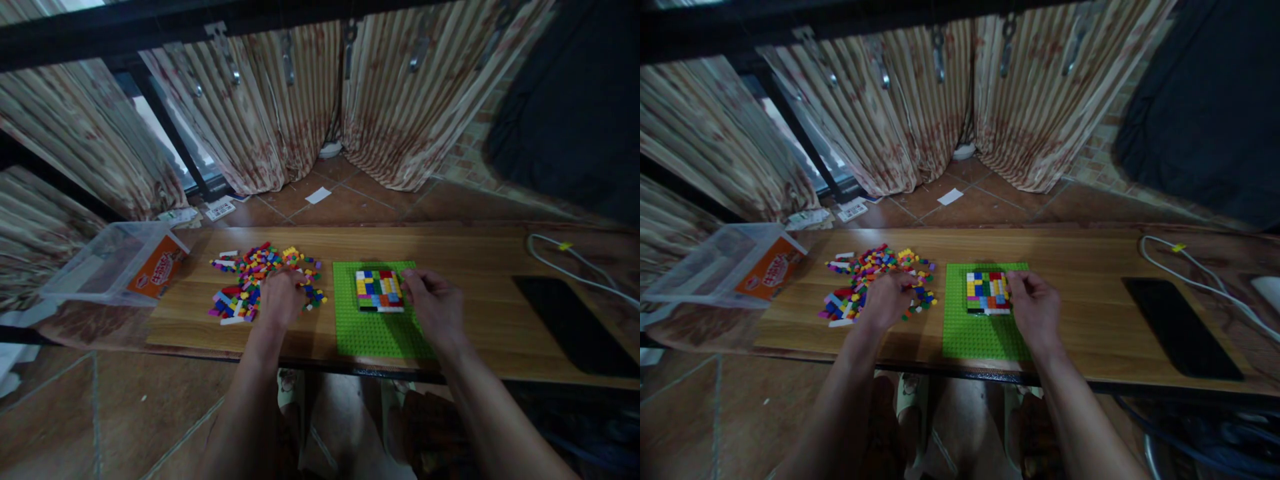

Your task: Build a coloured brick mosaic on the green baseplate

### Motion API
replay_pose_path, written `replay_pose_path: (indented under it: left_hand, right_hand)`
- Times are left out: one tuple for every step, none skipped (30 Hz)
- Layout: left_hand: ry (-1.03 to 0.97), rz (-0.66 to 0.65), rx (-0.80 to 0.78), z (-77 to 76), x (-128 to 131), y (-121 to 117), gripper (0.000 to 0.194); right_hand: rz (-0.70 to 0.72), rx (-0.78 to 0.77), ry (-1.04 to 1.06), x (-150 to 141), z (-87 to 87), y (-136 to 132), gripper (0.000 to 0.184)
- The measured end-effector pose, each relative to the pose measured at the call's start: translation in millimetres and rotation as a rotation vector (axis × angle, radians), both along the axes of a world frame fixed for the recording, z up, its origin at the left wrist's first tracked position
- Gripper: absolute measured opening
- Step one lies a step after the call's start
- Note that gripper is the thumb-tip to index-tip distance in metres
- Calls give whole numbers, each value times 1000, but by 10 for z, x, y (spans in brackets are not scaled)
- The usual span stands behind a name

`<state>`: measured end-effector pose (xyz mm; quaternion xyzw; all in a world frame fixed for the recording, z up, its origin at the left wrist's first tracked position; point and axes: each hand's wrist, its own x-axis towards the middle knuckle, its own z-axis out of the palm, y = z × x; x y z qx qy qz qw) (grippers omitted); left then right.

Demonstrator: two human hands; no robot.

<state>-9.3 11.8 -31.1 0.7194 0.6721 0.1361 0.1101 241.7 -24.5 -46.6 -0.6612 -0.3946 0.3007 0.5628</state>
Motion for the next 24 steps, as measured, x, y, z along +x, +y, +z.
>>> replay_pose_path:
  left_hand:
    - [22, 2, 0, 9, 27, -6, 32]
    - [42, 4, 0, 19, 48, -12, 32]
    - [60, 4, 0, 28, 64, -16, 31]
    - [75, 2, 2, 36, 74, -19, 30]
    - [86, -7, 2, 42, 80, -22, 30]
    - [94, -20, -1, 46, 83, -25, 29]
    - [99, -31, -5, 49, 85, -27, 28]
    - [103, -40, -11, 50, 85, -29, 27]
    - [106, -47, -17, 50, 85, -30, 26]
    - [107, -52, -21, 48, 83, -28, 25]
    - [104, -56, -23, 44, 77, -23, 23]
    - [92, -56, -19, 37, 69, -15, 22]
    - [67, -53, -7, 30, 57, -2, 21]
    - [27, -50, 10, 23, 45, 13, 20]
    - [-32, -48, 31, 18, 34, 29, 18]
    - [-118, -55, 48, 16, 31, 44, 17]
    - [-231, -73, 50, 18, 39, 55, 15]
    - [-364, -104, 31, 23, 63, 57, 14]
    - [-505, -144, -10, 33, 105, 49, 13]
    - [-641, -186, -71, 44, 168, 30, 13]
    - [-772, -223, -145, 55, 248, -2, 14]
    - [-876, -247, -224, 65, 343, -44, 17]
    - [-974, -254, -300, 71, 447, -93, 19]
    - [-1079, -243, -370, 72, 554, -144, 21]
  right_hand:
    - [3, 0, 4, 1, -4, 1, 28]
    - [5, 4, 8, 5, -10, 3, 28]
    - [8, 7, 11, 11, -17, 5, 28]
    - [7, 11, 14, 18, -23, 8, 29]
    - [4, 15, 18, 27, -28, 10, 29]
    - [1, 20, 24, 36, -32, 13, 29]
    - [0, 28, 32, 45, -35, 15, 29]
    - [-1, 35, 41, 54, -36, 16, 30]
    - [-6, 41, 50, 63, -37, 18, 30]
    - [-10, 45, 59, 71, -39, 18, 30]
    - [-14, 49, 70, 79, -40, 19, 30]
    - [-20, 53, 79, 87, -42, 19, 29]
    - [-23, 57, 85, 95, -44, 19, 29]
    - [-23, 60, 89, 103, -44, 20, 29]
    - [-20, 65, 88, 109, -41, 20, 28]
    - [-16, 71, 86, 113, -34, 20, 29]
    - [-9, 79, 82, 113, -22, 17, 29]
    - [5, 89, 79, 110, -4, 11, 29]
    - [30, 102, 84, 102, 19, 1, 28]
    - [68, 114, 97, 90, 44, -15, 27]
    - [120, 121, 114, 75, 71, -35, 25]
    - [181, 123, 134, 58, 96, -60, 23]
    - [243, 117, 153, 41, 118, -89, 22]
    - [302, 105, 171, 27, 137, -119, 22]
